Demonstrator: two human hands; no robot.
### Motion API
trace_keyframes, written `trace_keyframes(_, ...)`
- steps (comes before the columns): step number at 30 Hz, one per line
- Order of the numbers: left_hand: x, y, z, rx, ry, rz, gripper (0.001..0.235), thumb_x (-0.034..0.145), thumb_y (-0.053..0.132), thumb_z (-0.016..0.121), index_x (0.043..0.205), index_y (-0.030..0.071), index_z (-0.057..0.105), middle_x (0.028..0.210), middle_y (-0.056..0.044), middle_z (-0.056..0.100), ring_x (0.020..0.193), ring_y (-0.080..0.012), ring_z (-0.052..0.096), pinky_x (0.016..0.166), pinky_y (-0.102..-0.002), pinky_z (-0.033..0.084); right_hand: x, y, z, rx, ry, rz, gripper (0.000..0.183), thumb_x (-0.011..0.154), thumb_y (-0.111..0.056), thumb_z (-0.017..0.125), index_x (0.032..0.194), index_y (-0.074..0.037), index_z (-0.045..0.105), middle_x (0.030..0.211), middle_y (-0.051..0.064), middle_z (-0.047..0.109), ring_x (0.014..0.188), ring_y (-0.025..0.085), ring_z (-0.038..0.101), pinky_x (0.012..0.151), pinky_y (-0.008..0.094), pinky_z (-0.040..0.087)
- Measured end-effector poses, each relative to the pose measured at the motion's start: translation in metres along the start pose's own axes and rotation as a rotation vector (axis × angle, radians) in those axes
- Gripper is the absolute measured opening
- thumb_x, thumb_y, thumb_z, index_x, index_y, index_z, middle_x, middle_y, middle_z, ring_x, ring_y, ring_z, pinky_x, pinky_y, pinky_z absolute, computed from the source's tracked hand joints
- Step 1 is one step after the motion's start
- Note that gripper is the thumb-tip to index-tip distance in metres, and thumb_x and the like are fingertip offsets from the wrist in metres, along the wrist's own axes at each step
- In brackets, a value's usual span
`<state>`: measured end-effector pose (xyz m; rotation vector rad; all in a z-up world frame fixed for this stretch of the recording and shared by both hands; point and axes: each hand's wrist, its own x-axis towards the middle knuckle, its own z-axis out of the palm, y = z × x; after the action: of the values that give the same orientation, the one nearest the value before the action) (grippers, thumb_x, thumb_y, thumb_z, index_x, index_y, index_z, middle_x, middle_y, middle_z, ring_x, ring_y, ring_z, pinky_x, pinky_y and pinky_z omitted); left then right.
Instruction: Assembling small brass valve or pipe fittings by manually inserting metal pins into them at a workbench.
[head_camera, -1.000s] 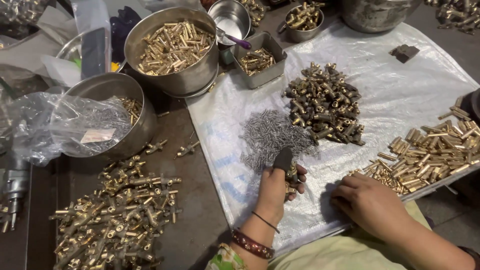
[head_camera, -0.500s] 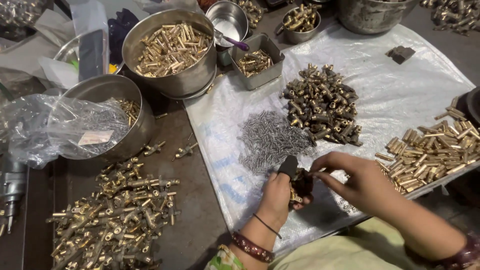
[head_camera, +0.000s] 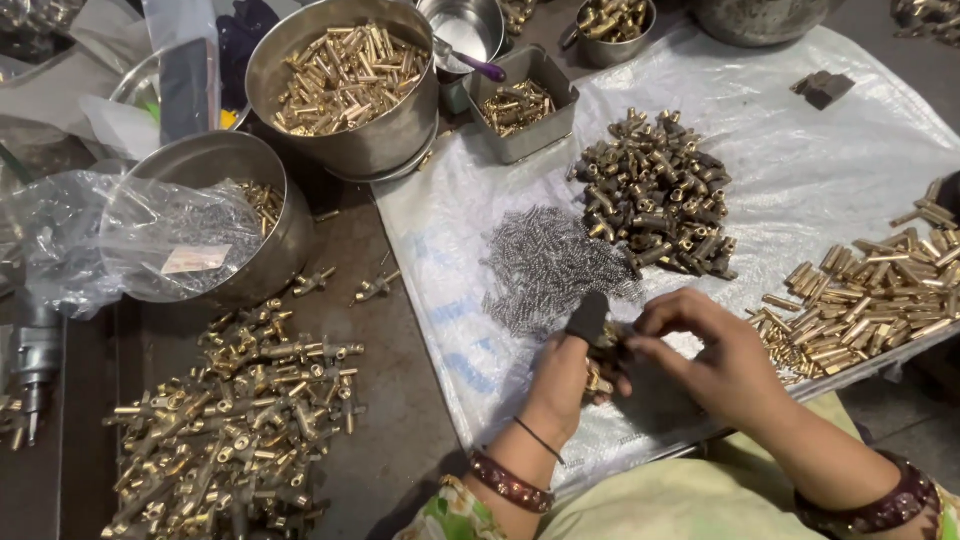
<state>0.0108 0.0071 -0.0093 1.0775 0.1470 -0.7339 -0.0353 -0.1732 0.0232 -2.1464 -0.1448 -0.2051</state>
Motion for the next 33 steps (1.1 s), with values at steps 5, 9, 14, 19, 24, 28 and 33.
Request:
trace_keyframes(5, 0.02, -0.004, -0.025, -0.035, 0.166, 0.379, 0.028, 0.099, 0.026, 0.055, 0.09, 0.005, 0.071, 0.077, -0.007, 0.07, 0.065, -0.0124, 0.067, 0.048, -0.023, 0.04, -0.008, -0.02, 0.027, 0.129, -0.389, -0.181, 0.011, 0.083, -0.007, 0.077, 0.094, -0.007, 0.074, 0.107, 0.007, 0.073, 0.106, 0.025, 0.072, 0.092, 0.037, 0.056)
trace_keyframes(9, 0.017, 0.003, -0.023, -0.126, 0.266, 0.356, 0.036, 0.104, 0.028, 0.054, 0.081, 0.002, 0.063, 0.079, -0.006, 0.072, 0.066, -0.0113, 0.066, 0.048, -0.024, 0.04, -0.006, -0.03, 0.037, 0.036, -0.691, -0.578, 0.008, 0.086, -0.012, 0.075, 0.092, -0.008, 0.073, 0.108, 0.005, 0.072, 0.113, 0.029, 0.065, 0.095, 0.04, 0.053)
trace_keyframes(14, 0.011, 0.004, -0.015, -0.011, 0.175, 0.21, 0.025, 0.095, 0.018, 0.049, 0.089, 0.004, 0.069, 0.077, -0.006, 0.072, 0.061, -0.013, 0.066, 0.045, -0.025, 0.039, 0.004, -0.005, 0.002, -0.286, -0.792, -0.452, 0.009, 0.074, -0.017, 0.076, 0.078, -0.009, 0.073, 0.103, 0.006, 0.071, 0.105, 0.029, 0.063, 0.088, 0.04, 0.054)
trace_keyframes(19, 0.003, -0.003, 0.002, 0.169, -0.048, 0.064, 0.019, 0.096, 0.013, 0.055, 0.097, 0.004, 0.071, 0.072, -0.004, 0.071, 0.061, -0.0079, 0.063, 0.046, -0.022, 0.039, 0.027, 0.079, -0.069, -0.683, -0.26, -0.001, 0.063, 0.055, 0.0, 0.064, 0.113, -0.021, 0.078, 0.135, 0.002, 0.066, 0.114, 0.026, 0.065, 0.083, 0.038, 0.058)
trace_keyframes(24, 0.009, -0.015, 0.003, 0.384, -0.134, 0.007, 0.021, 0.091, 0.003, 0.055, 0.104, 0.004, 0.072, 0.072, -0.003, 0.071, 0.059, -0.0066, 0.06, 0.044, -0.022, 0.038, 0.053, 0.036, -0.06, -0.787, 0.098, -0.165, 0.035, 0.077, -0.025, 0.079, 0.11, -0.012, 0.075, 0.124, 0.007, 0.067, 0.117, 0.031, 0.062, 0.096, 0.043, 0.052)
trace_keyframes(28, 0.019, -0.033, -0.012, 0.404, -0.164, 0.124, 0.025, 0.088, 0.001, 0.058, 0.108, 0.001, 0.072, 0.077, -0.006, 0.071, 0.061, -0.0087, 0.061, 0.049, -0.023, 0.043, 0.052, 0.041, -0.05, -0.897, 0.199, -0.145, 0.029, 0.075, -0.022, 0.081, 0.099, -0.007, 0.075, 0.122, 0.01, 0.069, 0.123, 0.032, 0.06, 0.103, 0.045, 0.048)
trace_keyframes(33, -0.012, 0.008, 0.023, 0.69, 0.09, 0.315, 0.05, 0.075, 0.002, 0.07, 0.123, 0.014, 0.066, 0.095, -0.002, 0.074, 0.067, -0.0092, 0.065, 0.061, -0.026, 0.054, 0.036, 0.005, -0.052, -0.431, 0.205, 0.038, 0.022, 0.08, -0.021, 0.077, 0.099, -0.01, 0.074, 0.113, 0.006, 0.073, 0.106, 0.027, 0.069, 0.091, 0.043, 0.056)
